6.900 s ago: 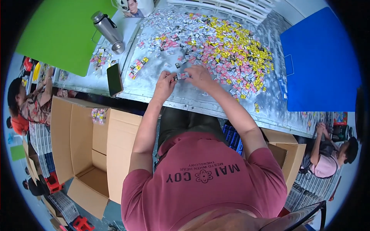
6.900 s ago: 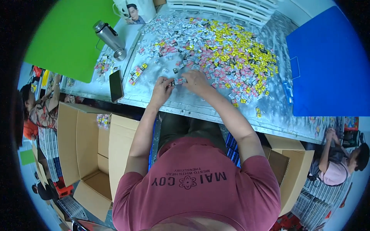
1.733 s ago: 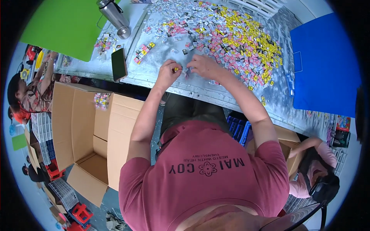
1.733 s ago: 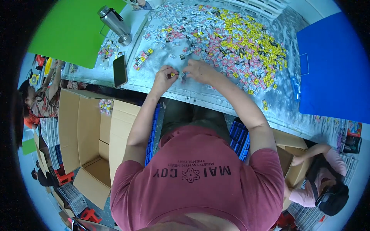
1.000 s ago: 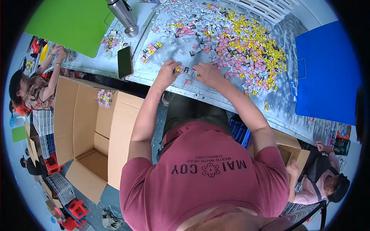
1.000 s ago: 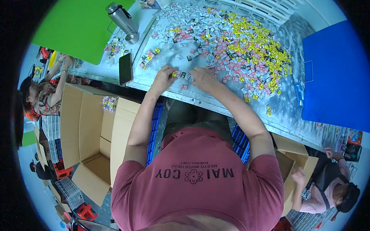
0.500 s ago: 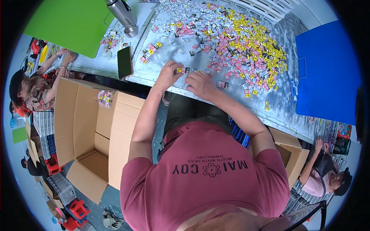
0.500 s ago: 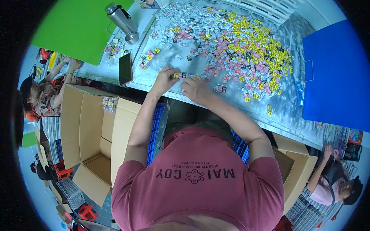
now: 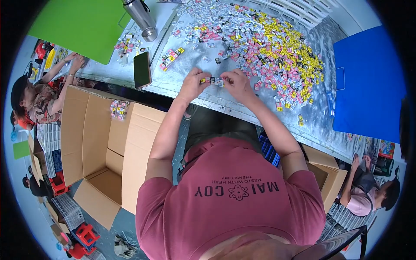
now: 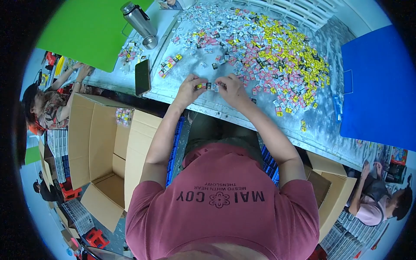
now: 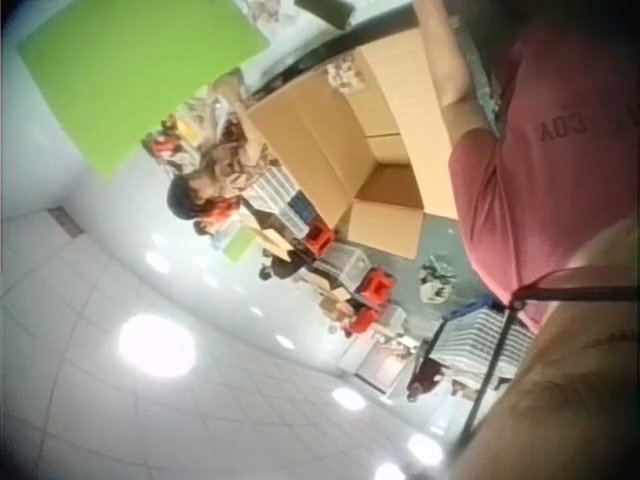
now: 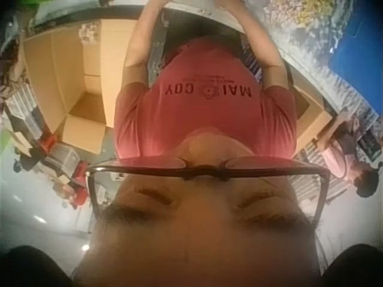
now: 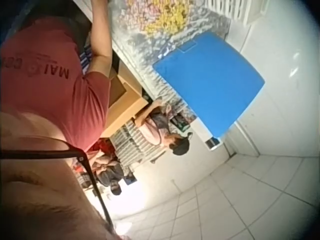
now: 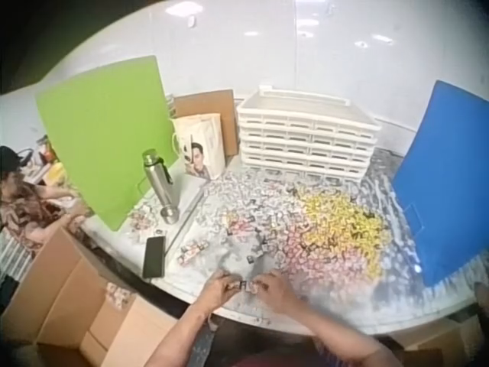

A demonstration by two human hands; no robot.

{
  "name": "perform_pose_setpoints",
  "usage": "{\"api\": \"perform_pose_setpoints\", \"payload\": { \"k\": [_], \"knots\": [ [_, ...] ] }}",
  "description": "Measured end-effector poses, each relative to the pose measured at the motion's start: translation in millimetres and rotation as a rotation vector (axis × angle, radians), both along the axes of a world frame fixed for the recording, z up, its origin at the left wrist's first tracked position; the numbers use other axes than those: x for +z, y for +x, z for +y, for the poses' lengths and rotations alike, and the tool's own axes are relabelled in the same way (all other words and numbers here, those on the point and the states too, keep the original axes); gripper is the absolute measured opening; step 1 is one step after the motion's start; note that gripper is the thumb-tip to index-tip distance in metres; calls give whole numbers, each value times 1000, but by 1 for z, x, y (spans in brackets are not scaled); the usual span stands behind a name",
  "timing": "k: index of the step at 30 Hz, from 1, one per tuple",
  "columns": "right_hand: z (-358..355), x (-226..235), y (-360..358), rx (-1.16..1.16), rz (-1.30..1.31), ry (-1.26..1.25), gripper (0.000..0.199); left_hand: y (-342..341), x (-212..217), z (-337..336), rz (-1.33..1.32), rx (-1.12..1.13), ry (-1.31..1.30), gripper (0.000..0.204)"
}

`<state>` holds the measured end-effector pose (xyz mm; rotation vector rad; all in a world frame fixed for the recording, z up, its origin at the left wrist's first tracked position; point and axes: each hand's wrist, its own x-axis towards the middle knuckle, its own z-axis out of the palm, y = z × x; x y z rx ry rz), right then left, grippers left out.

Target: Sorting and grouping small toy components on a metal workbench in a factory setting.

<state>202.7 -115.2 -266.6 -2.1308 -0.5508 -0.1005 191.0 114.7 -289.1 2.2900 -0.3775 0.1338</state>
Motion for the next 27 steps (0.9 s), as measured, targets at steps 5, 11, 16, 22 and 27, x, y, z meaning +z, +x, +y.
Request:
{"api": "perform_pose_setpoints", "payload": {
  "k": [5, 11, 16, 22, 27],
  "knots": [
    [-1, 7, -4, -15, 73, -10, 17, -2, -3, 0, -14, 18, -13, 37],
    [-11, 4, -14, -14, -68, -306, 17, -3, -1, -2, -18, 26, -19, 35],
    [-16, -2, -8, -6, -151, -420, 19, -3, 0, -2, 0, 25, -22, 35],
    [-17, -1, 1, 34, -206, -435, 31, -5, 3, -3, 2, 39, -29, 36],
    [-17, -5, 8, 189, -141, -403, 32, -7, 6, -3, -4, 27, -14, 37]
  ]
}}
